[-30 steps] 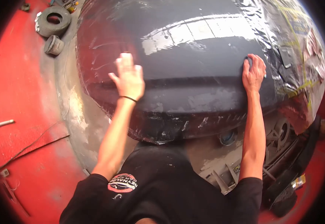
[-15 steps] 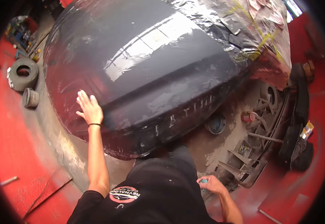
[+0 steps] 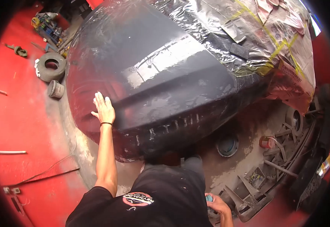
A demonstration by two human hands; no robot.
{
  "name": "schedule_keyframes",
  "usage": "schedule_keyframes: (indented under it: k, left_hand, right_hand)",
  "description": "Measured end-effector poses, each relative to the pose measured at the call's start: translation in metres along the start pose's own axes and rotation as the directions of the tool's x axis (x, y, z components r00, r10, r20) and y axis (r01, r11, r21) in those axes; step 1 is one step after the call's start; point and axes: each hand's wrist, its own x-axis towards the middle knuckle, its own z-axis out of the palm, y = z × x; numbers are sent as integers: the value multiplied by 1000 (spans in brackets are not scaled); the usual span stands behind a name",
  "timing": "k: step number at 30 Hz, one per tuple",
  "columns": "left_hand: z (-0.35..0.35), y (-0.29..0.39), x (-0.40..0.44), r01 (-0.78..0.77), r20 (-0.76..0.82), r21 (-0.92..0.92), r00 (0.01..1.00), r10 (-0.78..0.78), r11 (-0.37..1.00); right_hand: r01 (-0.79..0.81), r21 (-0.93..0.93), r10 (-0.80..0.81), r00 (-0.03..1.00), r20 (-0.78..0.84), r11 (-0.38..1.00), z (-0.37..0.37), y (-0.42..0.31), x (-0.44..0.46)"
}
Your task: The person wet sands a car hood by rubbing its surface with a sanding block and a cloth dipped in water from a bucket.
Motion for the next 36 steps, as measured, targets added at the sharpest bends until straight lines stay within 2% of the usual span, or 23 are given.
schedule_keyframes:
  k: [1, 4, 5, 8, 12, 15, 18, 19, 20, 22, 23, 24, 26, 28, 30, 31, 32, 33, 34, 35, 36]
  left_hand:
    - [3, 12, -7, 25, -2, 14, 1000, -25, 1000]
    - [8, 53, -28, 37, 24, 18, 999, -37, 999]
    - [12, 61, -32, 41, 24, 12, 999, -41, 999]
    - [20, 67, -32, 57, -23, 18, 998, -57, 998]
    - [13, 59, -29, 35, 27, 44, 999, -36, 998]
    - [10, 63, -29, 47, 26, 40, 999, -48, 998]
    - [12, 79, -37, 40, -1, 20, 999, -40, 999]
    - [15, 89, -40, 5, -8, 31, 1000, -5, 999]
    - [16, 97, -47, -22, -13, 49, 1000, 23, 999]
    - [20, 117, -59, -69, -15, 93, 997, 70, 993]
    - [24, 131, -65, -109, -14, 96, 994, 111, 989]
    - [28, 147, -70, -152, -15, 102, 988, 154, 983]
    - [30, 181, -83, -238, -9, 50, 971, 239, 970]
    - [26, 204, -74, -226, 52, -2, 973, 225, 974]
    - [17, 228, -62, -330, -34, 15, 943, 330, 944]
    - [13, 247, -69, -402, -158, -88, 909, 386, 911]
    - [0, 276, -84, -490, -205, -80, 860, 467, 868]
    - [14, 294, -95, -549, -207, 46, 812, 546, 834]
    - [23, 315, -111, -626, -127, 90, 765, 632, 775]
    - [41, 331, -122, -724, -106, 82, 678, 728, 685]
    - [51, 352, -137, -730, -69, 25, 680, 730, 683]
  right_hand:
    - [-17, 87, 14, 999, 37, 996, -12, -7, -4]
    - [-78, -126, 75, 997, -30, 989, -56, 4, 2]
    - [-66, -24, 66, 998, -18, 998, -56, -1, 1]
    - [-65, 105, 67, 998, -13, 992, -54, -27, -24]
    - [11, 193, -34, 993, 115, 981, -75, -19, -47]
    - [7, 196, -16, 999, 43, 980, -68, -32, -81]
    - [15, 94, -23, 996, 88, 995, -94, 18, -47]
    - [-22, 55, 12, 986, 165, 998, -111, 24, -32]
    - [-113, -148, 145, 963, 227, 983, -126, 18, -21]
    - [-224, -380, 301, 941, 156, 898, -136, -19, -9]
    - [-177, -426, 265, 952, 156, 887, -158, -11, 9]
    - [-85, -361, 174, 959, 222, 929, -164, -39, 13]
    - [-58, -388, 75, 997, 29, 920, -186, -57, 41]
    - [-1, -327, -43, 991, -127, 945, -211, -68, 67]
    - [96, -316, -176, 956, -236, 944, -225, -68, 89]
    - [163, -350, -266, 926, -269, 922, -235, -67, 97]
    - [221, -399, -353, 889, -293, 890, -247, -69, 101]
    - [238, -361, -357, 881, -312, 902, -247, -71, 101]
    - [202, -302, -306, 886, -349, 932, -255, -58, 110]
    - [182, -373, -317, 885, -340, 910, -258, -51, 109]
    - [116, -348, -255, 887, -385, 930, -255, -45, 105]
